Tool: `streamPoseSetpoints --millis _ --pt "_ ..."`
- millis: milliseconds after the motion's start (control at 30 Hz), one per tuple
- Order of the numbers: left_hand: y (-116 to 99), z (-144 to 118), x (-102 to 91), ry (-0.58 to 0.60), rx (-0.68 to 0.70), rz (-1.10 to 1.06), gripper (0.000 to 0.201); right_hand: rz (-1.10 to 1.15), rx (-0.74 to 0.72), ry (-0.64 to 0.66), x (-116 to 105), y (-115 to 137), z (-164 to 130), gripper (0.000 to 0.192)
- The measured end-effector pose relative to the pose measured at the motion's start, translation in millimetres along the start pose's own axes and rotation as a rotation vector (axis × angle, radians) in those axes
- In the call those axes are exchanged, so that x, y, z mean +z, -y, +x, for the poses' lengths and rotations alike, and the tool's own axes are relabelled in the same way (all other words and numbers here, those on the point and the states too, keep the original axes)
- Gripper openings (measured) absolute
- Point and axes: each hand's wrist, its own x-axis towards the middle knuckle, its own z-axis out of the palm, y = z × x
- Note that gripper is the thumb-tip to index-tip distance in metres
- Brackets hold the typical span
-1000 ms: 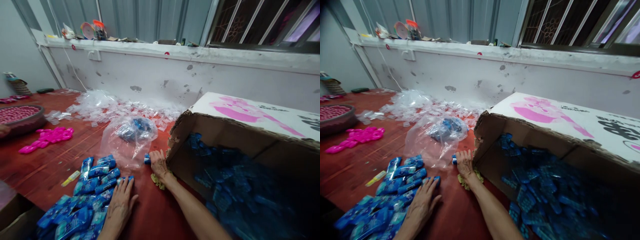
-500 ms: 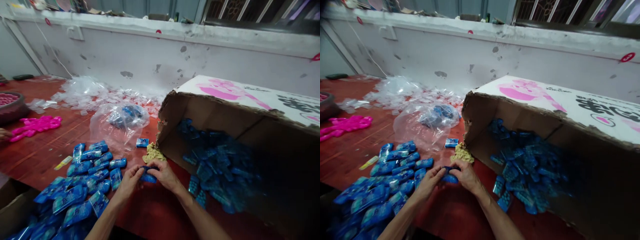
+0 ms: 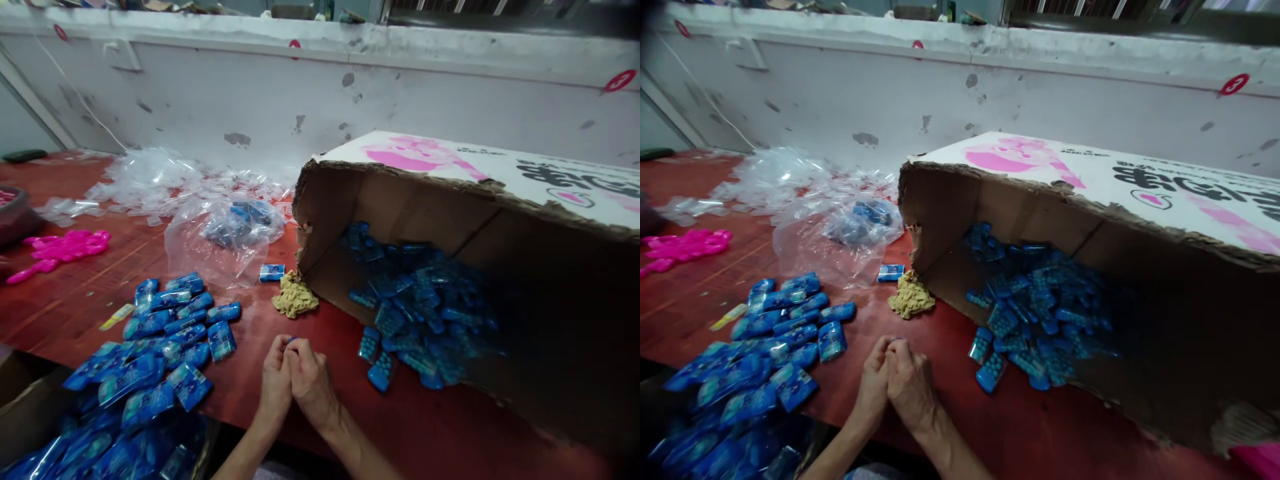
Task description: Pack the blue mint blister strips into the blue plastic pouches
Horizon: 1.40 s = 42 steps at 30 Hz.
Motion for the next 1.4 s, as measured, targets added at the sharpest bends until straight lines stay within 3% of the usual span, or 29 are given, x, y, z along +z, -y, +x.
streamPoseSetpoints --millis 133,333,567,667,833,933,1067,1233,1400 --pt "-1.5 -10.3 4.6 -0.042 -0.035 -0.036 0.018 -0.051 0.023 -0.015 -6.2 -14.4 -2.0 0.021" --pt "-3.6 -9.9 8.7 0.031 -0.026 0.056 0.021 -0.001 0.039 -0.077 -11.2 -18.4 -9.8 0.02" --pt "-5.0 -11.1 21.7 0.024 -0.126 -0.175 0.025 0.01 0.138 -0.2 -14.9 -16.6 -6.6 0.023" --pt "-8.2 -11.6 23.6 -0.003 -0.155 -0.221 0.029 0.085 0.106 -0.193 -12.7 -15.0 -8.6 0.019" --pt "-12.4 -12.5 25.7 0.022 -0.327 -0.349 0.027 0.12 0.184 -0.249 -13.3 -18.5 -6.6 0.018" --pt "-7.2 -8.4 26.4 0.026 -0.275 -0.316 0.026 0.131 0.165 -0.284 -15.3 -14.0 -6.9 0.017" --pt "-1.0 -5.8 27.8 0.046 -0.192 -0.292 0.026 0.119 0.033 -0.221 -16.1 -9.7 -5.3 0.017" --pt "-7.2 -9.1 30.2 0.049 -0.312 -0.366 0.026 0.077 0.16 -0.266 -15.6 -18.3 -0.9 0.02" --pt "-11.7 -6.2 31.7 0.049 -0.313 -0.378 0.029 0.103 0.111 -0.203 -15.2 -22.5 -4.2 0.016"
